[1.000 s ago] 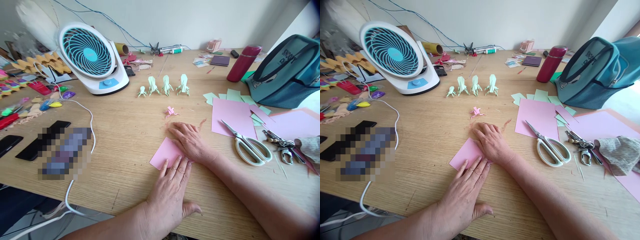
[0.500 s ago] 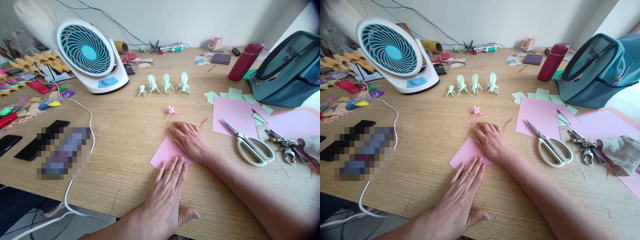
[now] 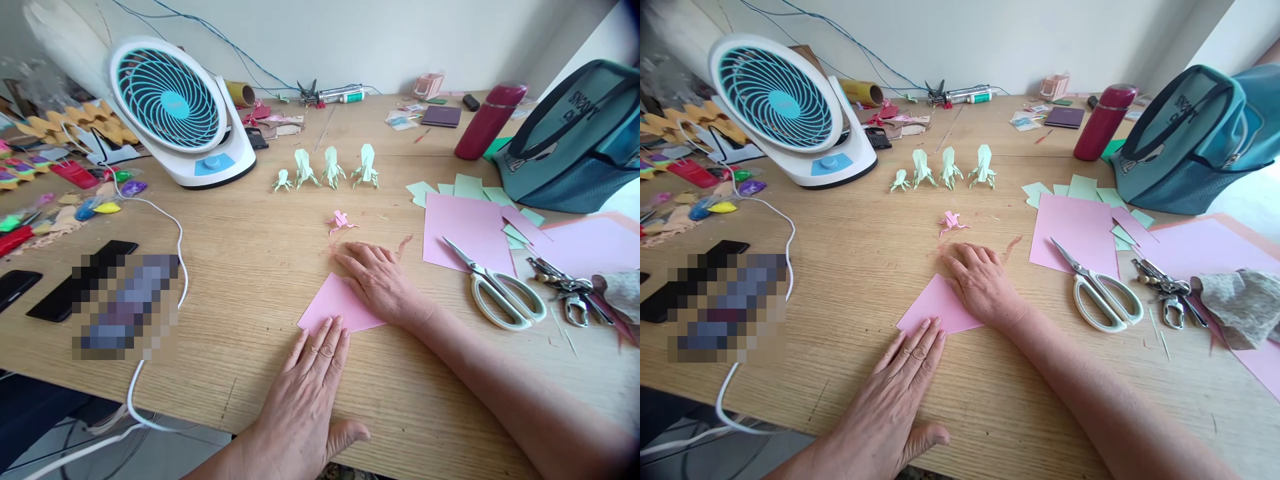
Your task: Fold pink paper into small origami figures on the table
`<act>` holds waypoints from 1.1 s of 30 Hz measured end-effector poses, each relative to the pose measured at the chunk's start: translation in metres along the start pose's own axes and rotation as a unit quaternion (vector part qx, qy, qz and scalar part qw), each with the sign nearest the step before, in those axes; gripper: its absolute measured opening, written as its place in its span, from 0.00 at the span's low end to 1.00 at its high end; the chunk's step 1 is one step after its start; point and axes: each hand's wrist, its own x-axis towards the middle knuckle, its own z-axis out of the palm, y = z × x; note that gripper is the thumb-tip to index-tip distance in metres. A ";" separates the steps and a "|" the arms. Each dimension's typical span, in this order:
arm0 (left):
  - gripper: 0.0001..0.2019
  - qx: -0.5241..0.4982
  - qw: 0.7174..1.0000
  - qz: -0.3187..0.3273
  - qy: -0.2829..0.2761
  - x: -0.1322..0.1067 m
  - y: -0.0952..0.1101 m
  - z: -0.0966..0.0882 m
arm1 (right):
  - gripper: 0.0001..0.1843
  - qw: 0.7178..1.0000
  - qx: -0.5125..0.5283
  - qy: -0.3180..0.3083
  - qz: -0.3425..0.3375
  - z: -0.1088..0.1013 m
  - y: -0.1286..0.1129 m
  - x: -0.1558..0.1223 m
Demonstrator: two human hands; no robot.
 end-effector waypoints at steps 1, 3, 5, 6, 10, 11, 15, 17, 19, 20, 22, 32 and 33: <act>0.47 0.001 1.000 0.001 0.001 0.000 -0.001 0.000 | 0.22 1.000 -0.001 0.001 0.000 0.000 0.000 0.000; 0.47 0.004 1.000 0.004 0.004 0.000 -0.003 0.001 | 0.21 1.000 -0.001 0.006 0.001 0.000 -0.001 0.000; 0.47 0.006 1.000 0.011 0.010 0.000 -0.006 0.001 | 0.21 1.000 0.002 0.012 0.004 0.000 -0.001 -0.001; 0.47 0.006 1.000 0.017 0.013 0.000 -0.008 0.001 | 0.21 1.000 0.005 0.015 0.005 0.000 -0.002 -0.001; 0.45 -0.005 0.999 0.033 0.011 0.002 -0.018 -0.004 | 0.21 0.998 0.012 0.034 0.042 0.004 -0.004 -0.005; 0.45 -0.013 0.999 0.029 0.007 0.003 -0.020 -0.006 | 0.21 0.998 0.015 0.040 0.056 0.005 -0.005 -0.006; 0.45 -0.057 0.998 0.002 -0.014 0.009 -0.027 -0.014 | 0.21 0.994 0.037 0.053 0.087 0.004 -0.010 -0.018; 0.45 -0.071 0.997 0.005 -0.022 0.011 -0.030 -0.016 | 0.22 0.994 0.051 0.046 0.082 -0.002 -0.012 -0.027; 0.43 -0.080 0.996 0.021 -0.017 0.012 -0.034 -0.018 | 0.24 0.995 0.065 0.045 0.055 -0.011 -0.013 -0.039; 0.43 -0.083 0.996 0.032 -0.013 0.012 -0.037 -0.018 | 0.24 0.996 0.073 0.040 0.031 -0.016 -0.012 -0.045; 0.42 -0.089 0.995 0.051 -0.009 0.012 -0.043 -0.018 | 0.23 0.996 0.079 0.029 -0.021 -0.025 -0.010 -0.057; 0.38 -0.120 0.988 0.095 -0.034 0.016 -0.068 -0.017 | 0.18 0.977 0.117 -0.038 -0.174 -0.039 -0.008 -0.076; 0.38 -0.124 0.987 0.095 -0.035 0.015 -0.068 -0.016 | 0.18 0.977 0.114 -0.040 -0.176 -0.040 -0.009 -0.075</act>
